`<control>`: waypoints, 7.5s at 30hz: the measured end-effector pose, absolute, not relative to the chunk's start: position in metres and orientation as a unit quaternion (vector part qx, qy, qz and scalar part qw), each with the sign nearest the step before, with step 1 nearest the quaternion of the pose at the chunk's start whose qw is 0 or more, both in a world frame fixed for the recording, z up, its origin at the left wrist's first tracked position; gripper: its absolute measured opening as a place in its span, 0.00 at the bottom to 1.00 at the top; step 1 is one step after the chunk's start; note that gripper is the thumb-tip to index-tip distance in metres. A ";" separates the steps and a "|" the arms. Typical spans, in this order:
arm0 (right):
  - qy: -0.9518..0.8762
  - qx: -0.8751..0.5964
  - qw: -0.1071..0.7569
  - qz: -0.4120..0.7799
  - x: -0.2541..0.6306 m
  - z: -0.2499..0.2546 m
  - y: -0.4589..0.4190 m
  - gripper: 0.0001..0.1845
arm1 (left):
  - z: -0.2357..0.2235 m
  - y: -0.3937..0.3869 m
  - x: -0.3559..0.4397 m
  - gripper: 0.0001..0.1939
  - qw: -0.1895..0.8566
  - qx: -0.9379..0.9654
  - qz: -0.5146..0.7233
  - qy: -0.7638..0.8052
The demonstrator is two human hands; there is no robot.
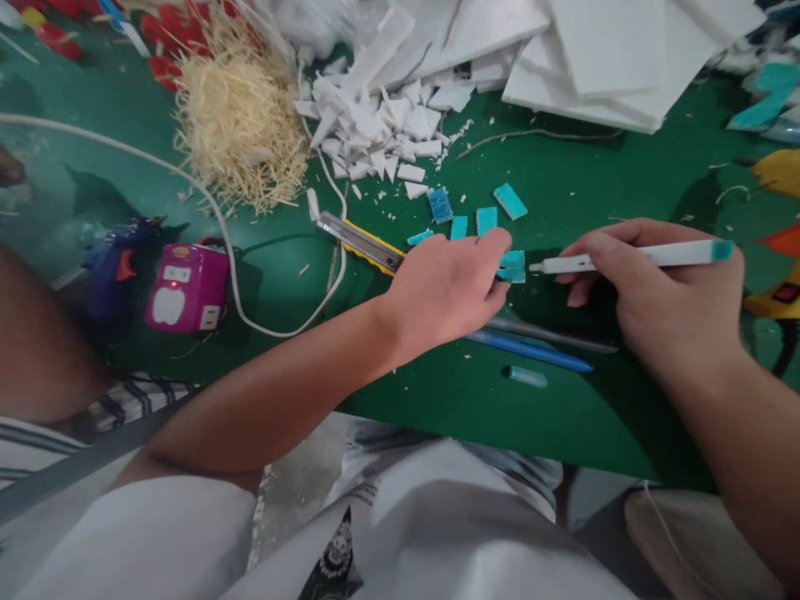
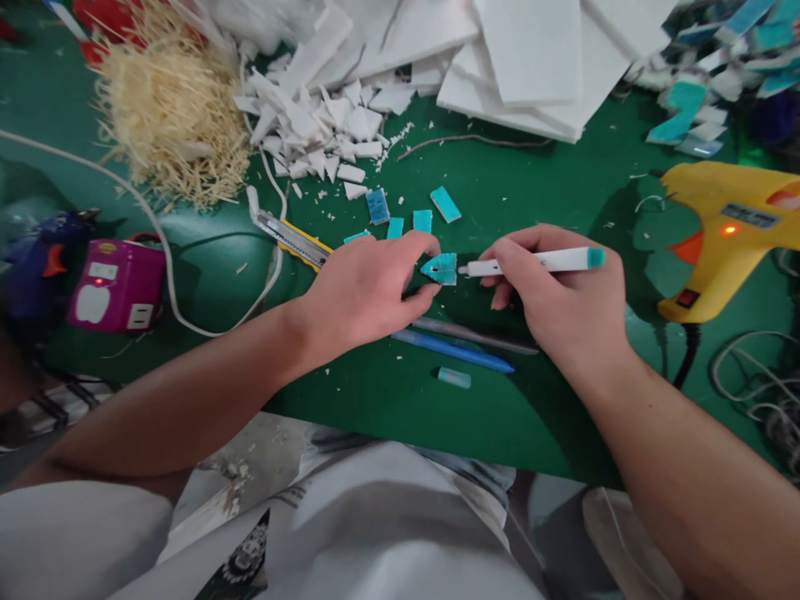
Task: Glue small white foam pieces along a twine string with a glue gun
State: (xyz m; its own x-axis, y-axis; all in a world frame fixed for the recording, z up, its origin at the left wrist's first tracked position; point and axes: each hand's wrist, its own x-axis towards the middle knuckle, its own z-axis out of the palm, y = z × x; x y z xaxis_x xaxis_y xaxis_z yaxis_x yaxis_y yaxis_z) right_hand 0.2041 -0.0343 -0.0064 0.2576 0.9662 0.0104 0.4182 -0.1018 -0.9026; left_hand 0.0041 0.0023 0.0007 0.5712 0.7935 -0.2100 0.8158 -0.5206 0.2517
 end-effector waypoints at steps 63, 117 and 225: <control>-0.549 -0.655 0.412 0.315 0.207 -0.011 -0.037 0.11 | -0.002 0.002 0.004 0.15 0.158 0.873 -0.026 0.460; -0.557 -0.641 0.408 0.335 0.208 -0.009 -0.038 0.11 | 0.001 0.003 0.005 0.16 0.173 0.870 -0.032 0.460; -0.545 -0.646 0.426 0.323 0.199 -0.009 -0.038 0.07 | -0.002 0.002 0.005 0.16 0.159 0.873 -0.017 0.462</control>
State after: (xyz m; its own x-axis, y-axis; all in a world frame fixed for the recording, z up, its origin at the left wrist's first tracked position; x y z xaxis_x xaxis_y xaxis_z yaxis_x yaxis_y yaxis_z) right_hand 0.1986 -0.0382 -0.0090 0.1985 0.9790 0.0471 0.4295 -0.0437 -0.9020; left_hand 0.0047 0.0023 -0.0023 0.5733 0.8002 -0.1762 0.8109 -0.5232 0.2621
